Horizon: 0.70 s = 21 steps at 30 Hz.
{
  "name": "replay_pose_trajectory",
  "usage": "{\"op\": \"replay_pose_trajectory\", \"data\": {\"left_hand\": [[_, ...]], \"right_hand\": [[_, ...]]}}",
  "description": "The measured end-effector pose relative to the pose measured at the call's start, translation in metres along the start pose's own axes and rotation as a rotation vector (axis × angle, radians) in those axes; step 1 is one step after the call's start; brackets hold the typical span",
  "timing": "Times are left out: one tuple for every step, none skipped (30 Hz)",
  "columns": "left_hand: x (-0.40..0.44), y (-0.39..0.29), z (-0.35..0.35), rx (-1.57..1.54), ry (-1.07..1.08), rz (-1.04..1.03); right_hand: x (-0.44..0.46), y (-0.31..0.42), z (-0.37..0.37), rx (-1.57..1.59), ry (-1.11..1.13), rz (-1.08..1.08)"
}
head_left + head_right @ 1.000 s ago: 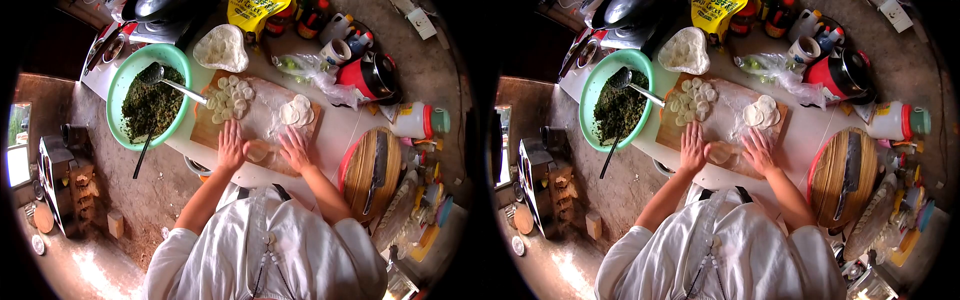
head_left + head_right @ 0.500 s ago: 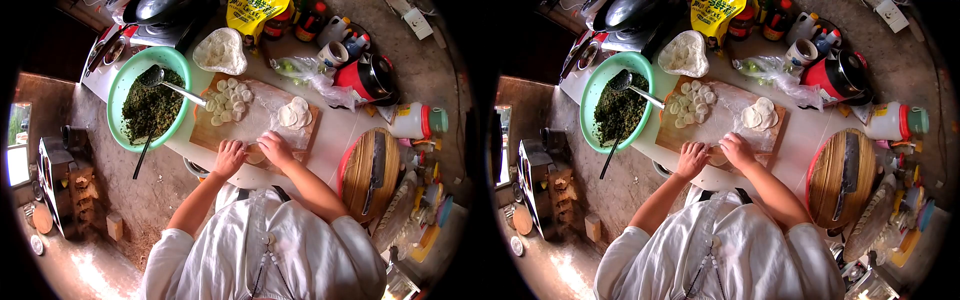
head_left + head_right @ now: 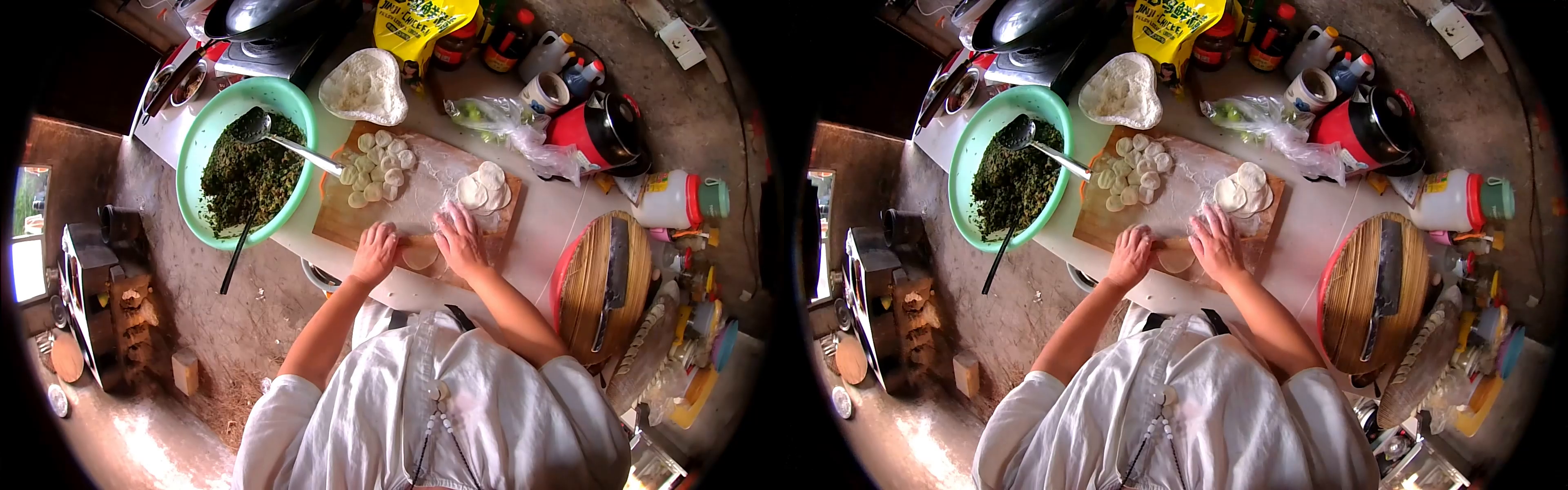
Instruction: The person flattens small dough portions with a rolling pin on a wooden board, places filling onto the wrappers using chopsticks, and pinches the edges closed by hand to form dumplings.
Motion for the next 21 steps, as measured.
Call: {"op": "replay_pose_trajectory", "data": {"left_hand": [[0.0, 0.004, 0.0, 0.017, 0.022, 0.078], [0.002, 0.005, 0.0, 0.016, 0.022, 0.077], [0.004, 0.005, 0.002, 0.022, 0.005, 0.049], [0.005, 0.004, 0.003, 0.027, -0.011, 0.022], [0.004, 0.005, 0.0, 0.028, 0.014, 0.034], [0.003, 0.002, 0.003, 0.03, 0.014, 0.031], [0.001, -0.005, 0.005, 0.059, 0.049, 0.021], [-0.003, -0.01, 0.006, 0.088, 0.084, 0.012], [-0.011, -0.011, 0.002, 0.082, 0.115, 0.013], [-0.016, -0.016, 0.001, 0.077, 0.097, -0.012], [-0.022, -0.02, 0.0, 0.076, 0.069, -0.014], [-0.025, -0.023, 0.0, 0.075, 0.042, -0.018], [-0.026, -0.024, -0.001, 0.072, 0.045, -0.017], [-0.027, -0.024, -0.002, 0.049, 0.057, 0.009], [-0.025, -0.025, -0.002, 0.027, 0.068, 0.032], [-0.024, -0.025, -0.002, 0.027, 0.068, 0.025], [-0.021, -0.023, -0.003, 0.0, 0.08, 0.043], [-0.017, -0.022, -0.004, -0.026, 0.091, 0.056], [-0.015, -0.02, -0.005, -0.028, 0.089, 0.041], [-0.014, -0.018, -0.007, -0.036, 0.075, 0.022], [-0.013, -0.018, -0.006, -0.046, 0.062, 0.005]], "right_hand": [[-0.001, -0.004, -0.008, -0.025, 0.132, -0.035], [0.003, -0.004, -0.01, -0.026, 0.132, -0.036], [0.01, -0.005, -0.012, -0.069, 0.134, -0.034], [0.015, -0.006, -0.013, -0.113, 0.137, -0.032], [0.016, -0.008, -0.016, -0.076, 0.157, -0.05], [0.014, -0.01, -0.015, -0.076, 0.154, -0.052], [0.007, -0.011, -0.015, -0.061, 0.176, -0.025], [0.001, -0.01, -0.014, -0.046, 0.199, 0.004], [-0.006, -0.005, -0.008, -0.046, 0.197, 0.005], [-0.016, 0.001, 0.0, -0.062, 0.217, -0.003], [-0.022, 0.004, 0.005, -0.078, 0.239, -0.012], [-0.023, 0.005, 0.001, -0.077, 0.243, -0.011], [-0.022, 0.006, -0.005, 0.105, 0.22, -0.024], [-0.019, 0.008, -0.01, 0.286, 0.193, -0.038], [-0.01, 0.014, -0.012, 0.344, 0.078, -0.051], [-0.004, 0.019, -0.013, 0.341, 0.073, -0.054], [0.002, 0.023, -0.019, 0.339, 0.208, -0.104], [0.008, 0.023, -0.024, 0.335, 0.34, -0.156], [0.013, 0.023, -0.028, 0.288, 0.433, -0.115], [0.016, 0.019, -0.028, 0.28, 0.423, -0.123], [0.017, 0.018, -0.031, 0.344, 0.474, -0.052]]}}
Point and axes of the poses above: each hand's wrist, its own x-axis towards the middle knuckle, its own z-axis out of the back of the hand, y = z × x, the point moved 4 cm from there along x, towards the middle knuckle, and after that the axes turned 11 degrees about -x, right-handed, at the moved point
